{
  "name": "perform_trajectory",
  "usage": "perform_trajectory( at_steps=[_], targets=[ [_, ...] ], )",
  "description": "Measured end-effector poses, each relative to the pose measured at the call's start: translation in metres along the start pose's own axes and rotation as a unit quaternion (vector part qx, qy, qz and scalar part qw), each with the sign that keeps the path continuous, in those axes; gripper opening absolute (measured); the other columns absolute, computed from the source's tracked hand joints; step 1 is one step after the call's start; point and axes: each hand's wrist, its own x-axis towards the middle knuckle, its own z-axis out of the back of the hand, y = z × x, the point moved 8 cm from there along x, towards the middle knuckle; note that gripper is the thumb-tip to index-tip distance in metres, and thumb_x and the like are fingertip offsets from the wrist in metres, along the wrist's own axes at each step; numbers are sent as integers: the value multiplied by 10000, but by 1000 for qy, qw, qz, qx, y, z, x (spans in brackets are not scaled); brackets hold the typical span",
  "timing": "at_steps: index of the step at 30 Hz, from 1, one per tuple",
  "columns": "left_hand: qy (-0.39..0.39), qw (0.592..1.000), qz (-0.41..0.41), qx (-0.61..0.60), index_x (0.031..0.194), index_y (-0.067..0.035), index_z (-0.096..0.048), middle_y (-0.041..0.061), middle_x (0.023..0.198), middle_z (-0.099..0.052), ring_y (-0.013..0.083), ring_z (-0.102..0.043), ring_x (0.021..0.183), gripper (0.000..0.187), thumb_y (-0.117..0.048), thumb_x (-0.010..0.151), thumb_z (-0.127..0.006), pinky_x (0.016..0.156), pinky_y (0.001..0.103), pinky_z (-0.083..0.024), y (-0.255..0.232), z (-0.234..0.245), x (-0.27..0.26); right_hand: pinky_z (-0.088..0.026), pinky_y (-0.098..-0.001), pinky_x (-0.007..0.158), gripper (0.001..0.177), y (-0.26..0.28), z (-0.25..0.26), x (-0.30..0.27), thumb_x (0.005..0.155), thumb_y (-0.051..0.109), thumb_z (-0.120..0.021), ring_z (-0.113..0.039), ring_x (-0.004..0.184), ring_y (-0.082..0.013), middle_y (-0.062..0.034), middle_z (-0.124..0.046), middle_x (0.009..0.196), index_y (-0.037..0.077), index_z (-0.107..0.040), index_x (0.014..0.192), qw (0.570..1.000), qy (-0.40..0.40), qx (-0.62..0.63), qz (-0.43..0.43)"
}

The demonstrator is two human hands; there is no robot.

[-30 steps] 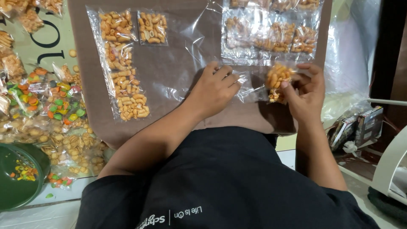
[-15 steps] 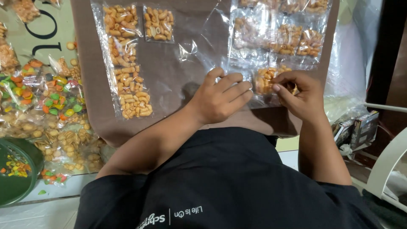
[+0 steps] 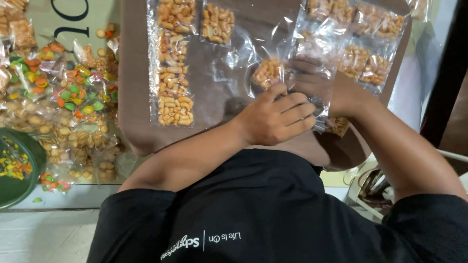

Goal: The person is manually filling plastic packaging sleeves with small snack items by picking them up and placing them into individual compartments.

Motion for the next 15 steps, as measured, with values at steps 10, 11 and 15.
perform_trajectory(
  at_steps=[10, 11, 15],
  targets=[
    [-25, 1000, -5, -3, 906, -154, -642, 4, 852, -578, 186, -585, 796, 324, -114, 1087, -376, 810, 346, -416, -2, 5, 2, -305, -554, 1216, 554, 3, -39, 78, 1119, 435, -423, -464, 1454, -390, -111, -655, 1423, 72, -571, 1511, 991, 19, -19, 130],
    [-25, 1000, -5, -1, 906, -154, -642, 4, 852, -578, 186, -585, 796, 324, -114, 1087, -376, 810, 346, -416, 0, 8, -1, -305, -554, 1216, 554, 0, -40, 80, 1119, 435, -423, -464, 1454, -390, -111, -655, 1423, 72, -571, 1511, 991, 19, -19, 133],
    [66, 997, -47, -4, 972, -153, -703, 29, 1017, -696, 212, -660, 947, 183, -85, 1032, -545, 880, 402, -448, -1, -1, -7, -432, -359, 969, 484, -10, -67, 76, 1147, 489, -349, -497, 1076, -197, -28, -558, 1473, 319, -379, 1599, 960, 102, -252, 62]
  ],
)
